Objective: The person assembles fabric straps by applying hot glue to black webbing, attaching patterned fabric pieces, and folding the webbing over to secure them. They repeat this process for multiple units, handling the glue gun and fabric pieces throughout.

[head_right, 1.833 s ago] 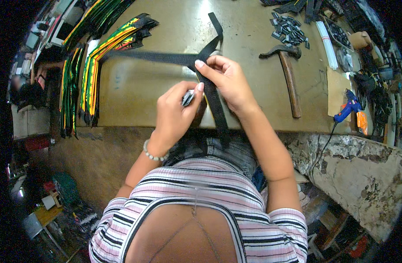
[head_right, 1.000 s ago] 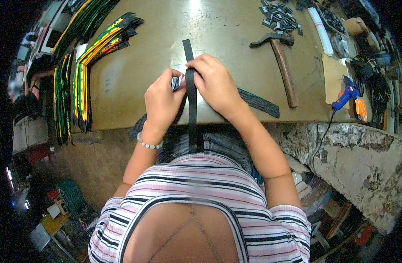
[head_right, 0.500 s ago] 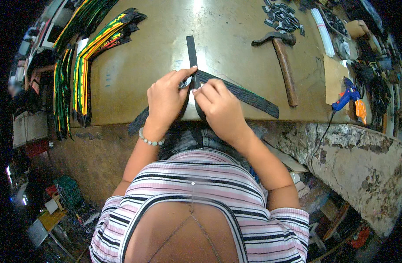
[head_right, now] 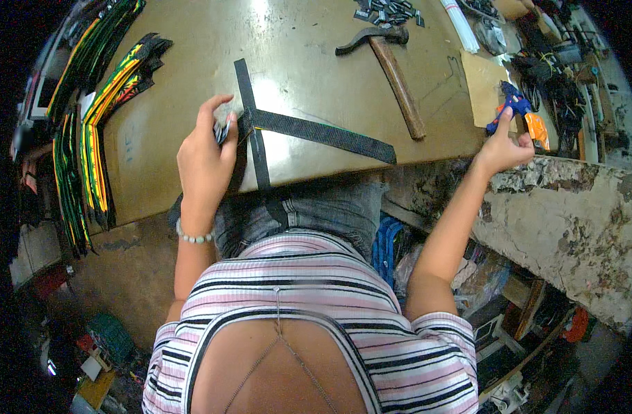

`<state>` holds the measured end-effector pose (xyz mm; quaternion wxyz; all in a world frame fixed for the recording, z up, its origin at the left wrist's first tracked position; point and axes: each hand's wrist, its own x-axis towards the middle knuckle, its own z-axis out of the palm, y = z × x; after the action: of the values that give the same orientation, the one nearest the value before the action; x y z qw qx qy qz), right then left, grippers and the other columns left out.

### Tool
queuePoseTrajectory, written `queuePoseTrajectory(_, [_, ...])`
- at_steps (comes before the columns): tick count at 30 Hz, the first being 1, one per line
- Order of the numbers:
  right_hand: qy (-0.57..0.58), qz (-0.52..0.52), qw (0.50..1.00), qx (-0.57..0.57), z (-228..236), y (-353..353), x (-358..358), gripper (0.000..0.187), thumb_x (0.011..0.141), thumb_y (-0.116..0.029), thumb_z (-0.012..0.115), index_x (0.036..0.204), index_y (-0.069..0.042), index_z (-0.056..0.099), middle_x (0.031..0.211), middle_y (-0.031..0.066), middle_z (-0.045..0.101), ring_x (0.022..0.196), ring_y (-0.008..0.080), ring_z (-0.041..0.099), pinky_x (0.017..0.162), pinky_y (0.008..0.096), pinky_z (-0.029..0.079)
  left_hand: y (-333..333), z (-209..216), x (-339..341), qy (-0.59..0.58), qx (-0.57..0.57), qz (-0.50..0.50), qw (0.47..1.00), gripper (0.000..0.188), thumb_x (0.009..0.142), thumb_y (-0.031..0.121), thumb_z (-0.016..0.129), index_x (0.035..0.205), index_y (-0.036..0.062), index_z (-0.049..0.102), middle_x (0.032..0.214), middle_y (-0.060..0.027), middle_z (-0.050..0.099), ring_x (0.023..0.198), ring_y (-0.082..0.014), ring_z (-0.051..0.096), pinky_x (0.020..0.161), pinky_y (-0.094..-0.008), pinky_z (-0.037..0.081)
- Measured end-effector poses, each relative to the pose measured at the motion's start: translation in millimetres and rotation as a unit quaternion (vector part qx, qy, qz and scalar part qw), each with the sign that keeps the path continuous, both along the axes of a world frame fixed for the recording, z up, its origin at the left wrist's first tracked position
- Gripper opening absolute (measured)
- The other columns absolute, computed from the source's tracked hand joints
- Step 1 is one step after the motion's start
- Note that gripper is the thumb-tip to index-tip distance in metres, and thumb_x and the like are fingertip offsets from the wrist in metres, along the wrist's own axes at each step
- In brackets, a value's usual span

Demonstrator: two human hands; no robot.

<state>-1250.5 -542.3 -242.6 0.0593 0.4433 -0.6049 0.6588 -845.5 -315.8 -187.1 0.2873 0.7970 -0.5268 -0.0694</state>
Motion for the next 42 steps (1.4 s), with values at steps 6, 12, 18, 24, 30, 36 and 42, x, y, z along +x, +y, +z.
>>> queuePoseTrajectory(6, [0.102, 0.06, 0.939, 0.324, 27, -46, -29, 0.048, 0.089, -0.036, 0.071, 0.114, 0.0, 0.052, 0.088, 0.0148, 0.068, 0.066, 0.0201, 0.067, 0.058, 0.031, 0.053, 25, -9, -4, -0.013, -0.045, -0.032, 0.998, 0.016, 0.089, 0.022, 0.067, 0.104, 0.0174, 0.071, 0.081, -0.0071, 0.068, 0.07, -0.0291, 0.066, 0.059, -0.0396, 0.05])
queuePoseTrajectory(12, [0.059, 0.472, 0.826, 0.302, 87, 49, 131, 0.049, 0.085, -0.038, 0.077, 0.115, -0.004, 0.058, 0.09, 0.0065, 0.072, 0.072, 0.0101, 0.065, 0.057, 0.0242, 0.05, 20, -23, 2, -0.033, -0.041, -0.038, 0.998, 0.018, 0.088, 0.023, 0.068, 0.106, 0.0204, 0.071, 0.074, -0.0049, 0.063, 0.066, -0.0253, 0.064, 0.056, -0.0366, 0.049])
queuePoseTrajectory(18, [0.225, 0.596, 0.706, 0.31, 83, 79, 217, 0.048, 0.083, -0.036, 0.079, 0.112, -0.002, 0.061, 0.088, 0.0089, 0.072, 0.074, 0.0146, 0.066, 0.068, 0.0285, 0.052, 16, -24, 1, -0.041, -0.055, -0.042, 0.997, 0.016, 0.089, 0.025, 0.069, 0.104, 0.0209, 0.072, 0.074, -0.0056, 0.064, 0.065, -0.0253, 0.064, 0.054, -0.0366, 0.049])
queuePoseTrajectory(24, [0.293, 0.584, 0.696, 0.297, 86, 71, 224, 0.05, 0.083, -0.038, 0.078, 0.111, -0.001, 0.059, 0.088, 0.0122, 0.071, 0.073, 0.0191, 0.067, 0.069, 0.0319, 0.053, 16, -31, 2, -0.059, -0.087, -0.038, 0.994, 0.015, 0.088, 0.023, 0.068, 0.102, 0.0196, 0.072, 0.072, -0.004, 0.064, 0.063, -0.0242, 0.065, 0.053, -0.0362, 0.049])
queuePoseTrajectory(30, [0.271, 0.614, 0.673, 0.312, 88, 84, 218, 0.047, 0.084, -0.035, 0.077, 0.111, -0.001, 0.059, 0.089, 0.0154, 0.072, 0.079, 0.0247, 0.072, 0.073, 0.0342, 0.054, 15, -30, 1, -0.049, -0.069, -0.036, 0.996, 0.015, 0.091, 0.026, 0.066, 0.103, 0.0211, 0.072, 0.074, -0.006, 0.066, 0.065, -0.0254, 0.065, 0.054, -0.0369, 0.049])
queuePoseTrajectory(36, [0.268, 0.628, 0.644, 0.345, 92, 105, 204, 0.039, 0.083, -0.025, 0.079, 0.105, -0.001, 0.058, 0.083, 0.0055, 0.067, 0.072, 0.0114, 0.061, 0.068, 0.0274, 0.049, 16, -32, 1, -0.054, -0.082, -0.039, 0.994, 0.016, 0.088, 0.025, 0.068, 0.103, 0.0197, 0.072, 0.074, -0.0054, 0.066, 0.065, -0.0254, 0.065, 0.055, -0.0367, 0.049])
queuePoseTrajectory(42, [0.041, 0.656, 0.62, 0.429, 88, 92, 156, 0.038, 0.088, -0.032, 0.075, 0.112, -0.006, 0.061, 0.094, 0.0073, 0.07, 0.076, 0.012, 0.065, 0.06, 0.0262, 0.051, 14, -27, 3, -0.032, -0.128, -0.058, 0.99, 0.016, 0.089, 0.02, 0.067, 0.104, 0.0175, 0.071, 0.072, -0.0048, 0.063, 0.064, -0.0231, 0.064, 0.053, -0.0352, 0.048])
